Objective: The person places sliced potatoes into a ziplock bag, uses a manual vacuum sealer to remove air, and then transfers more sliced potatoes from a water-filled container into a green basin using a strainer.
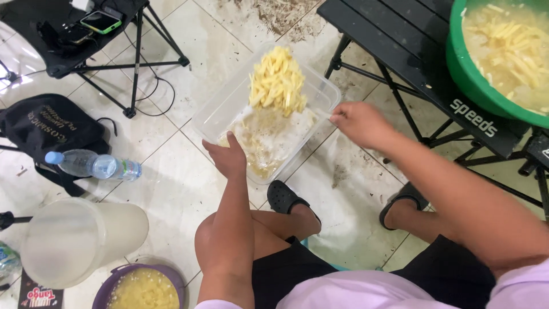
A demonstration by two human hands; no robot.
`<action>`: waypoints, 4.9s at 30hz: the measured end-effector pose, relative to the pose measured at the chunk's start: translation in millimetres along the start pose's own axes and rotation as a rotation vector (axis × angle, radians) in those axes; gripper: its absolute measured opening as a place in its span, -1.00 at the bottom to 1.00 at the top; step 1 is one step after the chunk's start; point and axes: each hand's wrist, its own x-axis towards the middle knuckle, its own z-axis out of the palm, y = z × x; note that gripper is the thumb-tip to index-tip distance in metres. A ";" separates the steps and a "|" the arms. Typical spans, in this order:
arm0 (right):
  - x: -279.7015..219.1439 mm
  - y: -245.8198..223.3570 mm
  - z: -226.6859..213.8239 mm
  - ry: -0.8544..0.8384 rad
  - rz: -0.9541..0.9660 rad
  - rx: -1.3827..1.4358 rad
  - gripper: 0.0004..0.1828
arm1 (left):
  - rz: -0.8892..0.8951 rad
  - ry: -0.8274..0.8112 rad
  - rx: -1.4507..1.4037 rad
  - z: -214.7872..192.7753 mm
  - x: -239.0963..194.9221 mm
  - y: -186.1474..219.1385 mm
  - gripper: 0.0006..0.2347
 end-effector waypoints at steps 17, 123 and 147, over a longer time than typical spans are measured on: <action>-143.2 121.0 -241.7 0.500 0.117 0.098 -0.79 | -0.117 -0.091 -0.043 -33.9 -21.7 43.9 -0.24; -129.6 431.9 -224.1 0.518 0.416 -1.753 -0.77 | -0.152 -0.098 -0.082 -46.1 -33.6 59.8 -0.28; -117.7 84.6 -134.1 0.188 0.022 0.212 -0.53 | 0.033 0.060 0.073 1.5 -1.0 -4.5 -0.24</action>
